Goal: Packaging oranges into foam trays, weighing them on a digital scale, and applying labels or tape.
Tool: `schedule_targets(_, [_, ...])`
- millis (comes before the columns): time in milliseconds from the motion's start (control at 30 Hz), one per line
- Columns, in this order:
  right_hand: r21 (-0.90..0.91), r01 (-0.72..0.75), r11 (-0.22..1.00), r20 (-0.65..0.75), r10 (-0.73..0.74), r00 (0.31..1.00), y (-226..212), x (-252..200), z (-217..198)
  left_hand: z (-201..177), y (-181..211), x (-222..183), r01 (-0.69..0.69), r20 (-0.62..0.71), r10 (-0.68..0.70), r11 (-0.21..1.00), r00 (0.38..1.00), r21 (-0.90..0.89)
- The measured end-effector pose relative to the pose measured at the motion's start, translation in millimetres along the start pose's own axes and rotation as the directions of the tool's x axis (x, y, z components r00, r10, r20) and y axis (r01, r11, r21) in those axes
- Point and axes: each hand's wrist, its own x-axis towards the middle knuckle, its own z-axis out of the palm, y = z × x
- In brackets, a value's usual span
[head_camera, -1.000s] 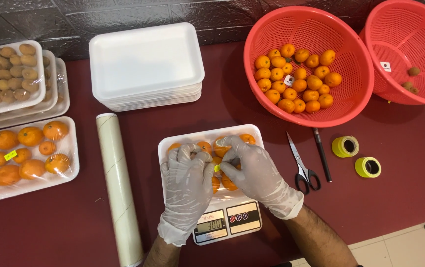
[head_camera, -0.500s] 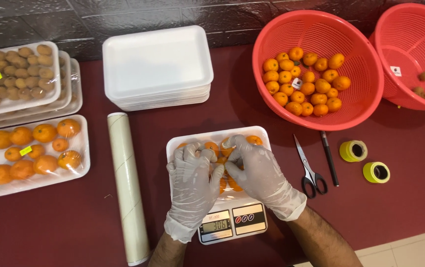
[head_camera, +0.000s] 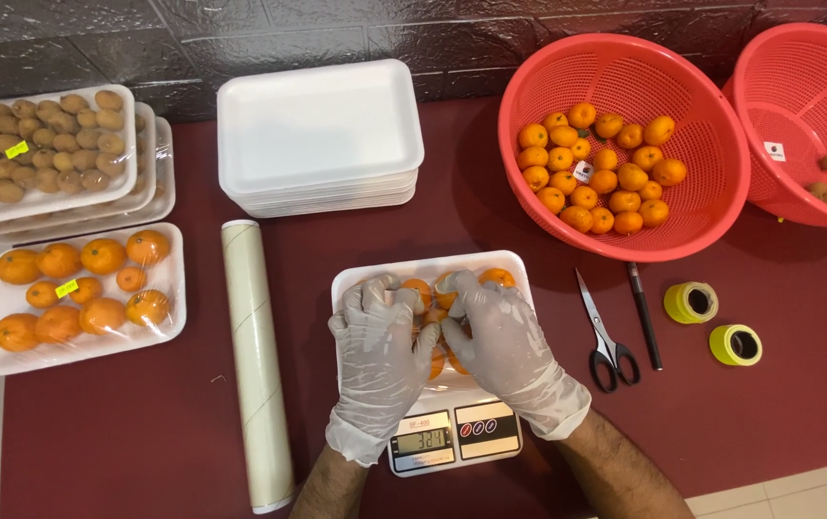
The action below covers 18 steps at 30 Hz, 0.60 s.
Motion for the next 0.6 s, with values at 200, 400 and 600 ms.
schedule_targets(200, [0.004,0.006,1.0,-0.05,-0.006,0.999,1,0,-3,0,0,3,0.039,0.015,-0.038,0.997,0.999,-0.071])
schedule_targets(400, [0.067,-0.033,0.997,-0.007,0.034,0.999,-1,2,-13,-2,-1,4,0.073,0.047,-0.068,0.989,0.997,-0.128])
schedule_targets(600, [0.115,-0.055,0.992,-0.018,0.057,0.998,6,-1,-13,-7,-3,4,0.112,0.061,-0.1,0.966,0.993,-0.232])
